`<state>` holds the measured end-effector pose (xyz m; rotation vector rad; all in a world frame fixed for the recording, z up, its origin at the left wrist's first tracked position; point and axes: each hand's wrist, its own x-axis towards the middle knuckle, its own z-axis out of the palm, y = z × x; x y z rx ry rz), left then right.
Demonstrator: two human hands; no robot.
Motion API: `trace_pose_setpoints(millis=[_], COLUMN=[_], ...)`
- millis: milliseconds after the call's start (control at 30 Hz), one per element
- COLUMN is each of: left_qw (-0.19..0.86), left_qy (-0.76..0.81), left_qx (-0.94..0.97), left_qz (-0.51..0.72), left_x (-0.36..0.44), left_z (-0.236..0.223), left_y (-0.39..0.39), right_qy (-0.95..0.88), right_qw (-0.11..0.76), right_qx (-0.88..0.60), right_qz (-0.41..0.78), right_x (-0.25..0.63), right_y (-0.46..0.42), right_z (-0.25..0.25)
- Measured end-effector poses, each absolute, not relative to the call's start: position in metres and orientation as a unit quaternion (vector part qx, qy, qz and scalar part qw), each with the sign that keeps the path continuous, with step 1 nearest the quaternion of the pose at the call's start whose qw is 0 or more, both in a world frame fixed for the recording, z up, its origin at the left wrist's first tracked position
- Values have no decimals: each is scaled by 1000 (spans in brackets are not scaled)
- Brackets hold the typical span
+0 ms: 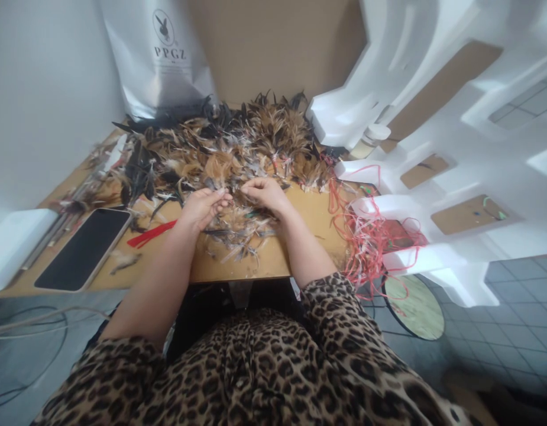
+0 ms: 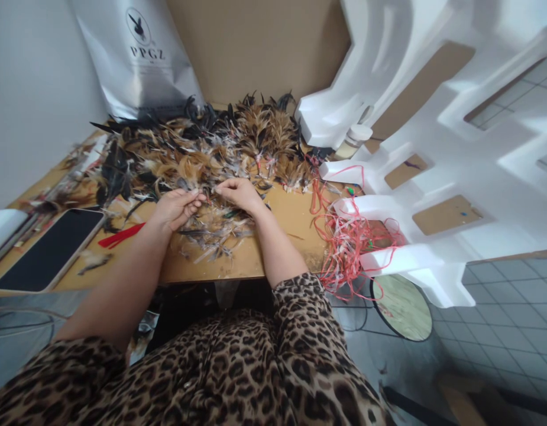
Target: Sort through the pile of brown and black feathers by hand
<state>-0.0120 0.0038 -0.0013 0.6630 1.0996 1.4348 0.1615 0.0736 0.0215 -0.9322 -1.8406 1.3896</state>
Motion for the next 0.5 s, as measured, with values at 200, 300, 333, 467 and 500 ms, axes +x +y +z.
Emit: trace_pose_setpoints(millis=[200,300,333,467,500], left_qw=[563,561,561,566,568], left_qy=[467,461,459,456,455], left_qx=[258,260,260,261,261], left_qz=[631,637,638,635,635], left_x=[-14,-14,-15,-15,-15], left_z=[-1,-3,-4,-5,-4], left_y=[6,7,7,7,7], right_qy=[-828,-876,-889,-919,-920], right_qw=[196,131,113,38,24], right_qx=[-360,-354,-356,-367,-372], right_qz=[382,299,266,138,118], right_x=[184,184,183,174,173], right_y=[87,84,81,72,70], right_z=[24,26,28,32,32])
